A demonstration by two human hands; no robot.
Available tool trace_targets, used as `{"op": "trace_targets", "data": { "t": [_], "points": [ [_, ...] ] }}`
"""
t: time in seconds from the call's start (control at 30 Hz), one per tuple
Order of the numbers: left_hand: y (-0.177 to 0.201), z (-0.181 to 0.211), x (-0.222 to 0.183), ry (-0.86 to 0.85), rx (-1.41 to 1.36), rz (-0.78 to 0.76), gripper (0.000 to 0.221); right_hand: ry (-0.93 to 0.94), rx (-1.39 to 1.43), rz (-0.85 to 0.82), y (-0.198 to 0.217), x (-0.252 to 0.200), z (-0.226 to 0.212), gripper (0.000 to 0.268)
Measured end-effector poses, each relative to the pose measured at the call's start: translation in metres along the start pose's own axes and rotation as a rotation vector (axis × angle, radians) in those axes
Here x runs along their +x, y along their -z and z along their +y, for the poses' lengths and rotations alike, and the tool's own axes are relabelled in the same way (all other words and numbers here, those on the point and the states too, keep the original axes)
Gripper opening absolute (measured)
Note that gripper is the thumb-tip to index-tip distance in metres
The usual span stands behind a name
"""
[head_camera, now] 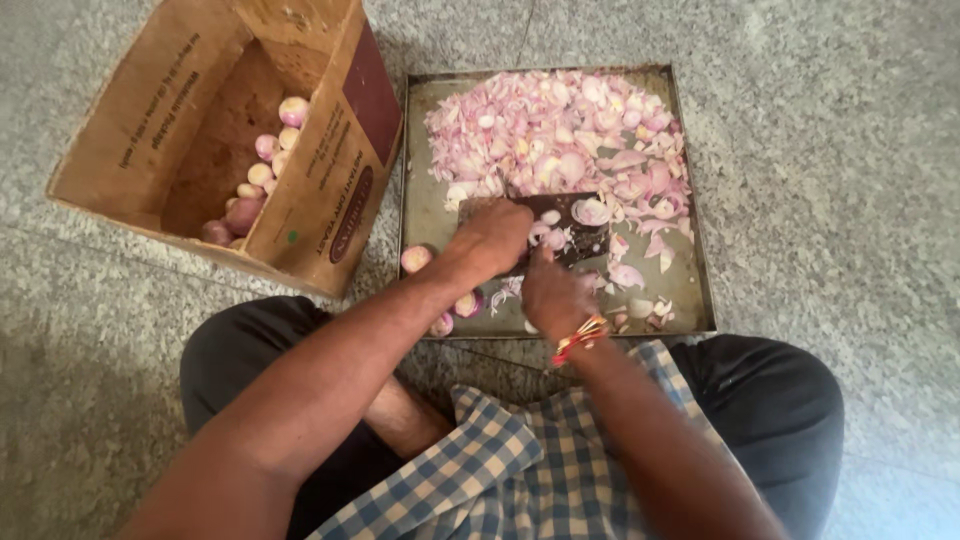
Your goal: The person chops onions using a knife on a metal tray by hand. They retrieve whole onions from a cardboard box and slice them into small pieces on the tray.
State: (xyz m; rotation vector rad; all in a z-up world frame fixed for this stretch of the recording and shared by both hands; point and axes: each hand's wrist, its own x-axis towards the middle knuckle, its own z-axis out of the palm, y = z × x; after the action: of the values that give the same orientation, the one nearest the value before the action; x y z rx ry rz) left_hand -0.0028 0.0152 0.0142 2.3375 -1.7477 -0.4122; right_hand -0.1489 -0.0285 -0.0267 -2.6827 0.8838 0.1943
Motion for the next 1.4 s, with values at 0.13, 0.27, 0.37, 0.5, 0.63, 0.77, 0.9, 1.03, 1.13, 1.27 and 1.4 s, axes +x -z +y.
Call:
{"op": "trace_targets", "data": {
  "t": [0.13, 0.27, 0.37, 0.5, 0.63, 0.77, 0.9, 1.03, 1.13, 1.27, 1.4],
  "points": [
    [-0.007, -0.003, -0.004, 0.021, -0.087, 0.033, 0.016, -0.043, 0.056, -0.136, 0.005, -0.010, 0.010, 0.059],
    [0.001, 0.000, 0.000, 0.017, -0.077, 0.000, 0.019, -0.001, -0.093, -0.048, -0.003, -0.002, -0.002, 0.061],
    [-0.007, -0.003, -0.006, -0.015, -0.134, 0.021, 0.021, 0.007, 0.021, -0.045, -0.004, -0.010, 0.010, 0.062],
    [0.000, 0.000, -0.008, 0.010, -0.090, 0.016, 0.021, -0.139, 0.022, -0.193, 0.010, -0.012, -0.023, 0.065],
    [0.001, -0.004, -0.008, 0.008, -0.082, 0.022, 0.017, -0.068, 0.043, -0.122, 0.028, -0.018, -0.011, 0.062],
    [0.003, -0.001, -0.009, -0.007, -0.067, 0.021, 0.020, -0.091, 0.161, -0.121, 0.013, -0.015, -0.015, 0.057],
    [0.001, -0.005, -0.005, 0.005, -0.073, 0.052, 0.016, 0.004, 0.037, -0.061, 0.004, -0.008, 0.003, 0.066],
    [-0.009, -0.006, -0.002, -0.042, -0.068, 0.042, 0.015, 0.007, 0.221, -0.005, -0.020, -0.009, 0.005, 0.064],
    [0.003, 0.002, -0.011, 0.028, -0.009, 0.035, 0.018, 0.082, 0.301, 0.007, -0.025, 0.004, 0.007, 0.061],
    [0.002, 0.012, -0.016, 0.087, -0.220, 0.169, 0.044, 0.057, 0.158, 0.145, 0.009, -0.020, 0.048, 0.052],
    [-0.018, 0.008, -0.012, 0.185, -0.312, 0.181, 0.049, 0.005, -0.015, 0.136, 0.018, -0.049, 0.033, 0.045]
  ]
}}
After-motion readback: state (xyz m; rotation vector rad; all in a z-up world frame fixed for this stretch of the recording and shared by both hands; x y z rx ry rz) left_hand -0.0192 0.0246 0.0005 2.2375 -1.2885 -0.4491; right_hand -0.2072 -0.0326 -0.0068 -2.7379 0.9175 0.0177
